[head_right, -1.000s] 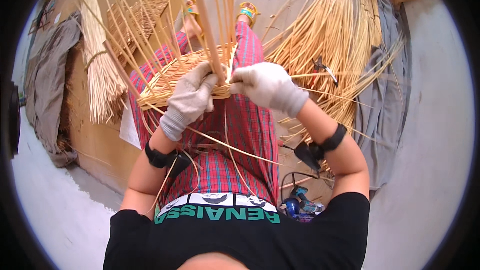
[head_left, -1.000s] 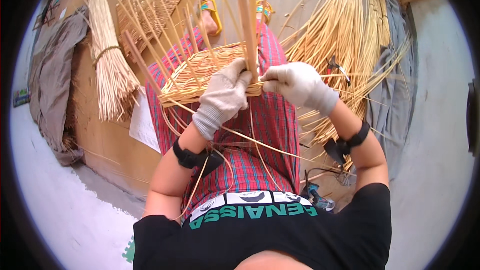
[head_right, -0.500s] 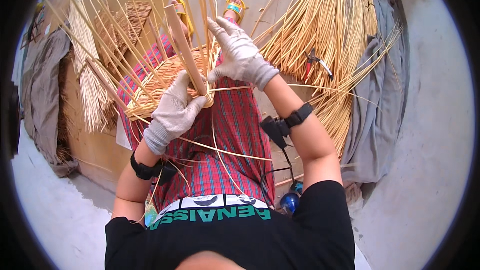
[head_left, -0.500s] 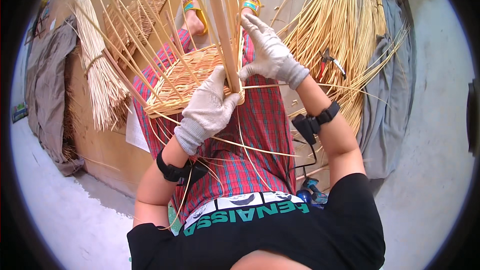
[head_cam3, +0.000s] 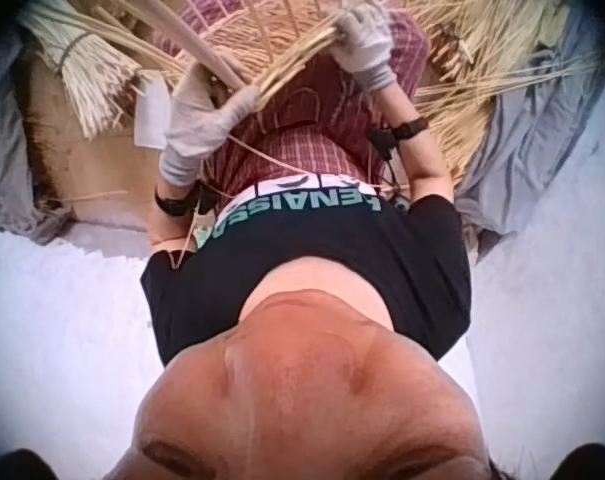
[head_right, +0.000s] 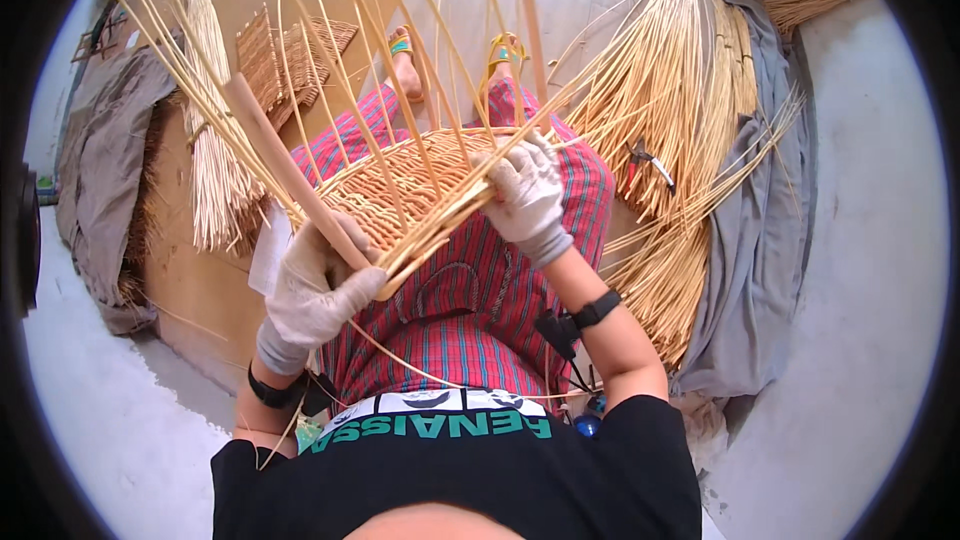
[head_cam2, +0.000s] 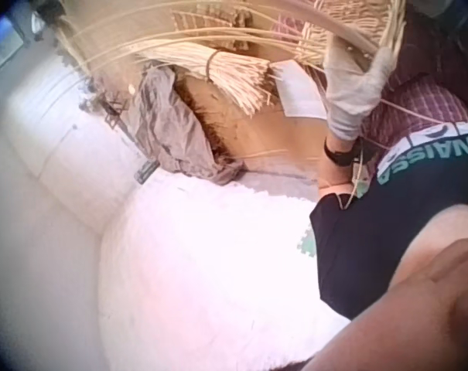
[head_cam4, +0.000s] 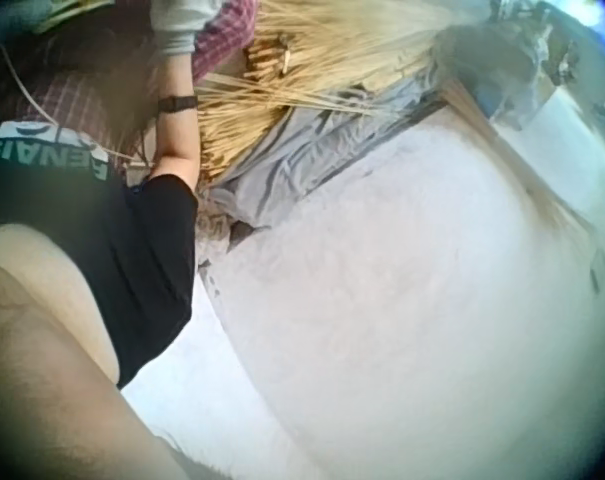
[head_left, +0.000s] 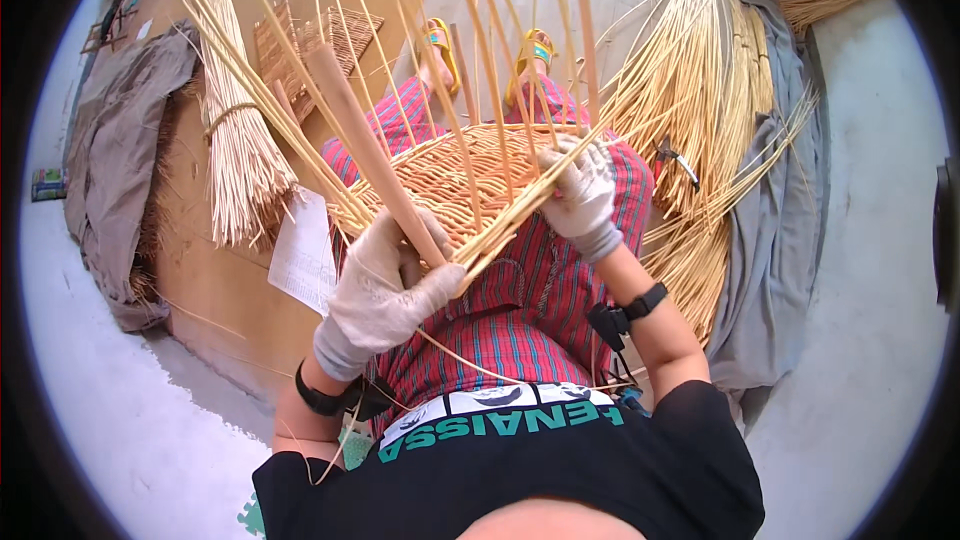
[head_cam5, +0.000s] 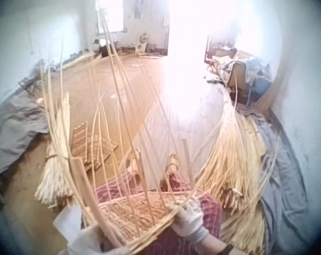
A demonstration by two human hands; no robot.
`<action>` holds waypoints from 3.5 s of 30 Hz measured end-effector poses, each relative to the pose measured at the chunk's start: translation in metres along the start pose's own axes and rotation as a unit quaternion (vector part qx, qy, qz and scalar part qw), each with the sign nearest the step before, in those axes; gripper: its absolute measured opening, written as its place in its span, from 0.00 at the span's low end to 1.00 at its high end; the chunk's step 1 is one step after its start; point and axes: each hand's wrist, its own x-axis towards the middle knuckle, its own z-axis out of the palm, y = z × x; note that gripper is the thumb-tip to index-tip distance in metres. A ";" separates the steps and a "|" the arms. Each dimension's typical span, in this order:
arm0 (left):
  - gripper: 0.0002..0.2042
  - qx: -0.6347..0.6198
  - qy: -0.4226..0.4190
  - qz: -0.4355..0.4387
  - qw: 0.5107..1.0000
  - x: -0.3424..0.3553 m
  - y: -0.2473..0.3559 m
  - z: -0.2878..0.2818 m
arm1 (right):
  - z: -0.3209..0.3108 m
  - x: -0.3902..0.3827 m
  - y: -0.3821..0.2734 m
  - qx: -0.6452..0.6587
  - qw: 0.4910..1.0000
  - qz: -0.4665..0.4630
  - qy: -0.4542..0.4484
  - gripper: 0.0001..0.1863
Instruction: Weaving a small wicker basket using thin wooden strips.
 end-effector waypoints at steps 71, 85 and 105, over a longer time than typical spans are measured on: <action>0.12 -0.067 -0.102 -0.173 0.977 0.079 -0.099 -0.089 | 0.074 0.204 -0.145 -0.011 0.987 -0.004 -0.160 0.15; 0.14 -0.052 -0.132 -0.149 0.979 0.081 -0.114 -0.096 | 0.078 0.240 -0.141 0.150 0.935 0.267 -0.178 0.35; 0.11 -0.099 -0.053 -0.041 0.993 0.071 -0.122 -0.101 | -0.044 -0.067 -0.084 0.271 0.709 0.650 0.034 0.19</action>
